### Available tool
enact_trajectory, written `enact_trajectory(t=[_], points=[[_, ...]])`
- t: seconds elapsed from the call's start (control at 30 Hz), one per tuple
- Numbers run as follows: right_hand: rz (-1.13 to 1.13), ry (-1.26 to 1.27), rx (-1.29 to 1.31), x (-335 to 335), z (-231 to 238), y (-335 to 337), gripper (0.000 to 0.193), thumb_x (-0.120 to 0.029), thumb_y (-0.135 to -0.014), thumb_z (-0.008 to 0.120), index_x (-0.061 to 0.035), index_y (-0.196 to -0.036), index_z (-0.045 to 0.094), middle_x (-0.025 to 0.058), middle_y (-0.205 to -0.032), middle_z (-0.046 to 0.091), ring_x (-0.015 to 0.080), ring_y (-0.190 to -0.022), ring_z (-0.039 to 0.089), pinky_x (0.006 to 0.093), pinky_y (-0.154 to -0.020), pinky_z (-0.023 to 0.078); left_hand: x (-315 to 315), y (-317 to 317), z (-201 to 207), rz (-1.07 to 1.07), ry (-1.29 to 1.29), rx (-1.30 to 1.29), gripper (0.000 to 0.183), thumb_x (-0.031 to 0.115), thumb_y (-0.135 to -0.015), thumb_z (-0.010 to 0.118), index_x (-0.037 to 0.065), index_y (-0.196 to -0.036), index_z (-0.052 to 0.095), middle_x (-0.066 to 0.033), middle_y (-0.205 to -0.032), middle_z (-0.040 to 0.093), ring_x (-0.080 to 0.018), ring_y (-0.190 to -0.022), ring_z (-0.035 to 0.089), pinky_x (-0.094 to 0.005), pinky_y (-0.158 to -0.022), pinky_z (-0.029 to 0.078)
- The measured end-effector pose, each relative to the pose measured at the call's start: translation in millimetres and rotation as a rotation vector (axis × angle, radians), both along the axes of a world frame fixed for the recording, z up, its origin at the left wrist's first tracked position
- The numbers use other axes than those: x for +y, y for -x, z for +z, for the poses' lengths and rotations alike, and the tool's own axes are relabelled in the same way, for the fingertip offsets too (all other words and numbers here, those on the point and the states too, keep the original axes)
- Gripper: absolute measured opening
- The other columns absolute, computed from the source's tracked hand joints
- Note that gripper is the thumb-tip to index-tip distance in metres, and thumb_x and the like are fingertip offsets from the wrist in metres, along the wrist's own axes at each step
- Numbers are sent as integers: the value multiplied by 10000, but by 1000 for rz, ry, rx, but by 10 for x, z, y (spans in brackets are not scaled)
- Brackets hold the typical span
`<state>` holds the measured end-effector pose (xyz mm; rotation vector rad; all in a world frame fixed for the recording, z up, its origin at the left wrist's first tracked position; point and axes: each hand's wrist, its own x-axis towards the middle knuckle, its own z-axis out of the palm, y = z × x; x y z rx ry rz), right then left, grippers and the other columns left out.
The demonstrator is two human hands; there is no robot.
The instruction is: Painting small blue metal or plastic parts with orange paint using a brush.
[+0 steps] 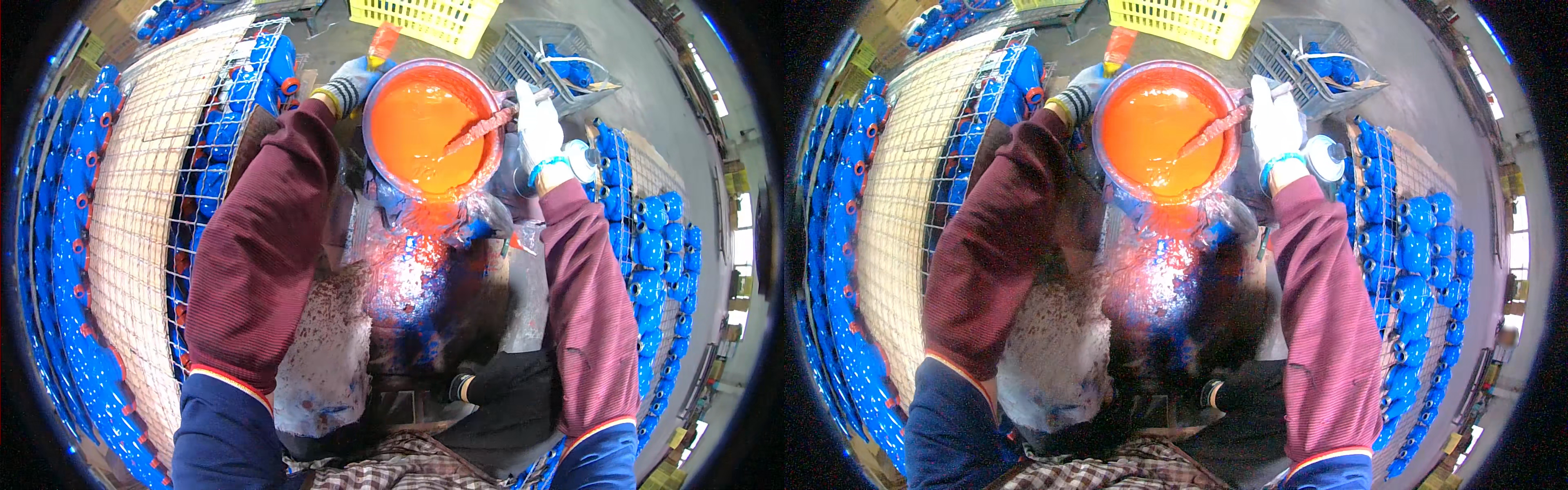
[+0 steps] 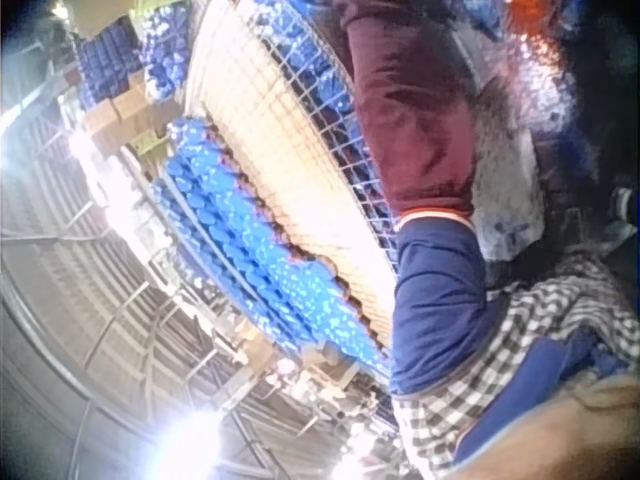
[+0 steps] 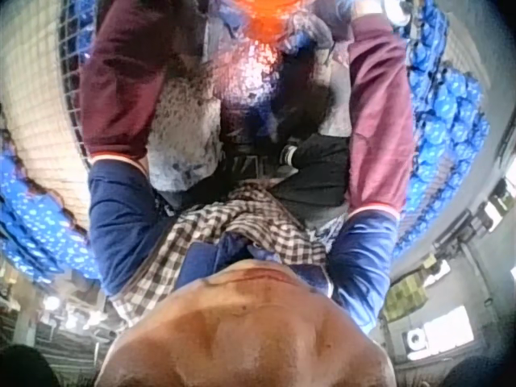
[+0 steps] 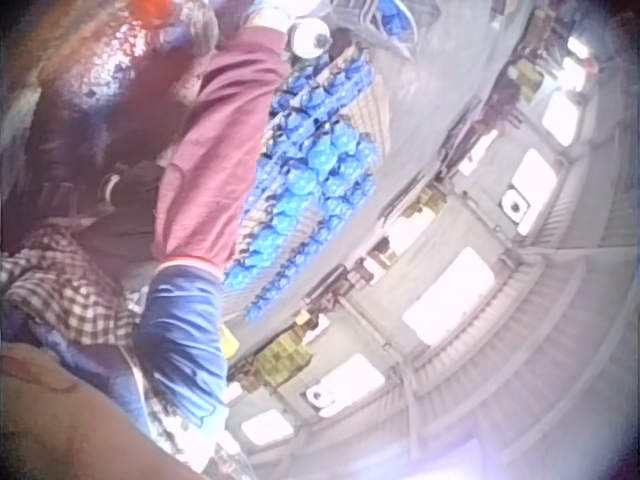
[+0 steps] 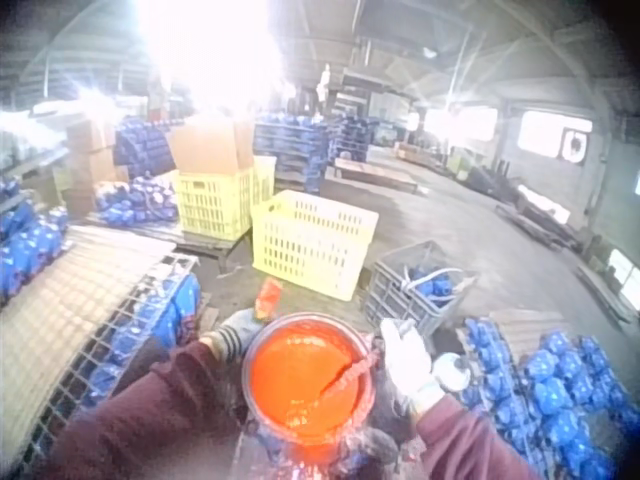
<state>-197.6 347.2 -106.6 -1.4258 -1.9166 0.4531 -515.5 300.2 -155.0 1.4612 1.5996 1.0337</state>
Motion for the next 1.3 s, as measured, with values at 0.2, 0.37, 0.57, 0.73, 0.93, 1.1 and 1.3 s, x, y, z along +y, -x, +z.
enact_trajectory(t=[0.2, 0.37, 0.57, 0.73, 0.93, 1.1, 1.3], points=[[235, -144, -283, 348, 63, 6, 419, -320, -994, 363, -165, -1373, 450, 183, -1327, 503, 365, -1148, 537, 392, -985, 410, -223, -10, 344, 486, -154, 33, 267, 253, -781, 632, 89, -985, 687, -59, -912, 704, -220, -817, 652, -334, -771, 494], [276, 215, -224, 241, 437, 194, 638, -525, -910, 461, -18, -1297, 501, 224, -1279, 549, 353, -1180, 531, 376, -1007, 388, -467, -128, 810, 638, -157, 91, 325, 365, -795, 593, 108, -978, 669, -93, -731, 658, -186, -706, 642, -327, -642, 482], [172, 417, -85, 97, 591, 133, 889, -614, -810, 579, 123, -1288, 446, 300, -1274, 531, 375, -1226, 503, 372, -1024, 381, -1111, -368, 1162, 437, -141, -565, 244, 130, -828, 665, 92, -1060, 598, -14, -915, 627, -119, -732, 579, -233, -620, 478], [87, 374, -239, -294, 527, 57, 863, -554, -836, 566, 116, -1341, 359, 342, -1309, 470, 405, -1226, 496, 387, -1044, 368, -1356, -498, 939, 422, -114, -755, 134, 159, -837, 661, 128, -942, 584, 14, -758, 553, -103, -584, 514, -251, -481, 404], [118, 305, -237, -439, 105, -62, 576, -414, -866, 538, 33, -1229, 519, 289, -1163, 584, 406, -1122, 555, 422, -957, 430, -1232, -637, 163, 600, -133, -352, 455, 453, -833, 573, 40, -1001, 663, -110, -789, 659, -241, -745, 623, -369, -701, 478], [-43, 171, -68, -331, -30, -237, 454, -341, -868, 555, 10, -1156, 568, 249, -1115, 619, 400, -1065, 576, 427, -923, 439, -1232, -796, 381, 536, 22, -269, 421, 421, -852, 576, 28, -979, 658, -79, -779, 644, -188, -720, 606, -345, -665, 475], [20, 123, 78, -307, 13, -2, 360, -270, -882, 527, -39, -1150, 588, 225, -1100, 630, 386, -1048, 585, 435, -915, 440, -1397, -649, 434, 462, 79, -394, 211, 219, -825, 658, 89, -990, 639, -5, -905, 626, -107, -774, 605, -249, -657, 510]])
